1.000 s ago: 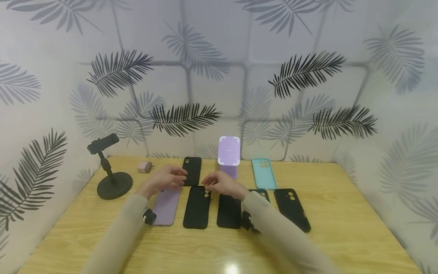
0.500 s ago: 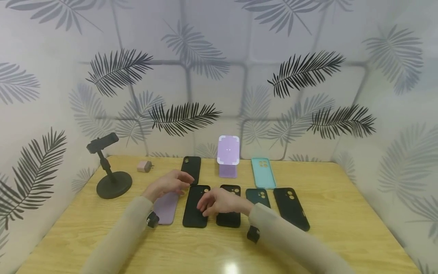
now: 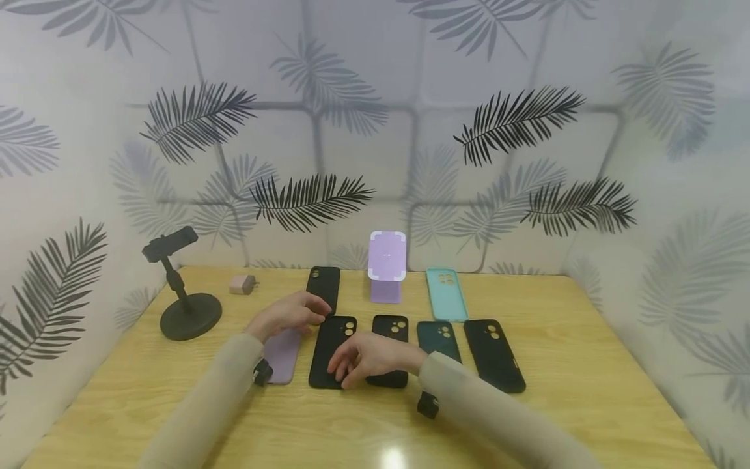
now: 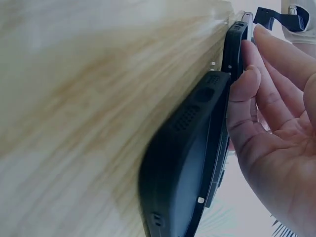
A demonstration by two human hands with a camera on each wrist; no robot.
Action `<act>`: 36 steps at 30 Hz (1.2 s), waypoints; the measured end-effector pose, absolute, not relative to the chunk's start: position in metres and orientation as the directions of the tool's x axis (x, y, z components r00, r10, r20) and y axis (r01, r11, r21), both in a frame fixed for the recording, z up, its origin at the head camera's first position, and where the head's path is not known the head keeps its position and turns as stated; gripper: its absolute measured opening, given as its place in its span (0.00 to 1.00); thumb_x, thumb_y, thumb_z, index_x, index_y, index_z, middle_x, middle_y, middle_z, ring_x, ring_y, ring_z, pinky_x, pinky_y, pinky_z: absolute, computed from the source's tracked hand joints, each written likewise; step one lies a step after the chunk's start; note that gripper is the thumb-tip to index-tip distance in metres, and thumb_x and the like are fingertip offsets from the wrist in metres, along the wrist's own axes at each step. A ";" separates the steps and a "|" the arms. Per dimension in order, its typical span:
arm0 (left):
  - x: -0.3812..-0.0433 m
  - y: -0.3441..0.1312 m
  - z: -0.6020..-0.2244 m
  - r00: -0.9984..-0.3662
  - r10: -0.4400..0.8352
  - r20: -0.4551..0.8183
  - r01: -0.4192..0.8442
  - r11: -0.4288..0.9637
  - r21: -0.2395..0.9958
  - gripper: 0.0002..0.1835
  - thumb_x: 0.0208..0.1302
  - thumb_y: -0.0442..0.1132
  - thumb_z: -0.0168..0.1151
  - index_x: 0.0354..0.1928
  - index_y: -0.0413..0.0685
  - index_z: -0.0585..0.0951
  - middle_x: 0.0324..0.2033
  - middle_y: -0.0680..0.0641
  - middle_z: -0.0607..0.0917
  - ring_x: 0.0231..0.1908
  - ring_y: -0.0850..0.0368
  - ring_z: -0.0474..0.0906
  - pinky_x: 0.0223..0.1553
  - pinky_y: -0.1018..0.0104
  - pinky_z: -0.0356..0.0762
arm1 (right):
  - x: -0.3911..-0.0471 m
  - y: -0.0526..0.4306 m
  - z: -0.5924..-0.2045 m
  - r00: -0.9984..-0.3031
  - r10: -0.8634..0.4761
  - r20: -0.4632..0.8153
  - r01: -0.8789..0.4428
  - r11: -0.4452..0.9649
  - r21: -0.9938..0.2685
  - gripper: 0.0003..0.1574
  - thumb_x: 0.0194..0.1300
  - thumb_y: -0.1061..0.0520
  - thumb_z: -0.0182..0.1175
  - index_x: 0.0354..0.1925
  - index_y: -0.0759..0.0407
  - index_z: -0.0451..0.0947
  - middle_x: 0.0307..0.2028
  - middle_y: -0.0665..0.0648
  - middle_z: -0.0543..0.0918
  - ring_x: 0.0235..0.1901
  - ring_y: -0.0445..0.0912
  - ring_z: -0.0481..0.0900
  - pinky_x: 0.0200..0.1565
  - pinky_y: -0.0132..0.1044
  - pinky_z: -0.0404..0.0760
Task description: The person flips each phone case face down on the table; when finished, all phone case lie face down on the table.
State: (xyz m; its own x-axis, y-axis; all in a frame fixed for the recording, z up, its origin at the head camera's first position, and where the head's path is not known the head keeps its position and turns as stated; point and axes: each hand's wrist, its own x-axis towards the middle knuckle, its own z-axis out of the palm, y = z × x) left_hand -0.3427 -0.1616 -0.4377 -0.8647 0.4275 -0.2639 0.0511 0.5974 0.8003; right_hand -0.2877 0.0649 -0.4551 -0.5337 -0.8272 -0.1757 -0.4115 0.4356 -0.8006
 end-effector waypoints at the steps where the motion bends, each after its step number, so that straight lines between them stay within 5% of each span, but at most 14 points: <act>1: -0.343 -0.161 -0.438 -0.863 0.427 -0.268 0.052 0.604 0.795 0.19 0.68 0.31 0.57 0.60 0.35 0.77 0.58 0.37 0.79 0.53 0.49 0.78 0.42 0.60 0.84 | -0.287 0.064 -0.456 -0.534 -0.827 -0.177 -0.415 0.439 -0.797 0.17 0.57 0.64 0.71 0.47 0.57 0.84 0.34 0.48 0.89 0.35 0.35 0.84 0.38 0.27 0.82; 13: -0.342 -0.161 -0.432 -0.854 0.419 -0.307 0.013 0.608 0.794 0.20 0.67 0.30 0.57 0.60 0.35 0.76 0.59 0.37 0.78 0.50 0.49 0.79 0.42 0.59 0.84 | -0.286 0.058 -0.459 -0.506 -0.849 -0.154 -0.519 0.442 -0.731 0.13 0.57 0.62 0.71 0.43 0.55 0.86 0.27 0.46 0.87 0.27 0.32 0.81 0.32 0.25 0.80; 19: -0.342 -0.164 -0.425 -0.842 0.435 -0.320 -0.038 0.543 0.839 0.21 0.67 0.26 0.54 0.62 0.31 0.72 0.56 0.35 0.78 0.39 0.50 0.81 0.39 0.56 0.84 | -0.286 0.059 -0.458 -0.487 -0.859 -0.158 -0.538 0.438 -0.720 0.09 0.59 0.63 0.70 0.40 0.54 0.86 0.26 0.44 0.85 0.27 0.31 0.79 0.32 0.24 0.79; 26: -0.345 -0.167 -0.426 -0.818 0.487 -0.307 -0.074 0.439 0.895 0.22 0.65 0.25 0.55 0.62 0.33 0.72 0.46 0.37 0.76 0.39 0.50 0.81 0.46 0.52 0.85 | -0.285 0.063 -0.455 -0.478 -0.859 -0.184 -0.465 0.425 -0.777 0.07 0.60 0.65 0.68 0.38 0.57 0.84 0.27 0.47 0.85 0.27 0.34 0.80 0.32 0.25 0.79; 36: -0.346 -0.163 -0.428 -0.769 0.550 -0.324 -0.139 0.351 0.926 0.26 0.65 0.28 0.59 0.65 0.34 0.67 0.49 0.35 0.80 0.41 0.51 0.83 0.46 0.51 0.85 | -0.288 0.064 -0.453 -0.438 -0.867 -0.236 -0.372 0.414 -0.831 0.08 0.60 0.68 0.67 0.38 0.60 0.81 0.28 0.49 0.84 0.29 0.36 0.80 0.33 0.26 0.78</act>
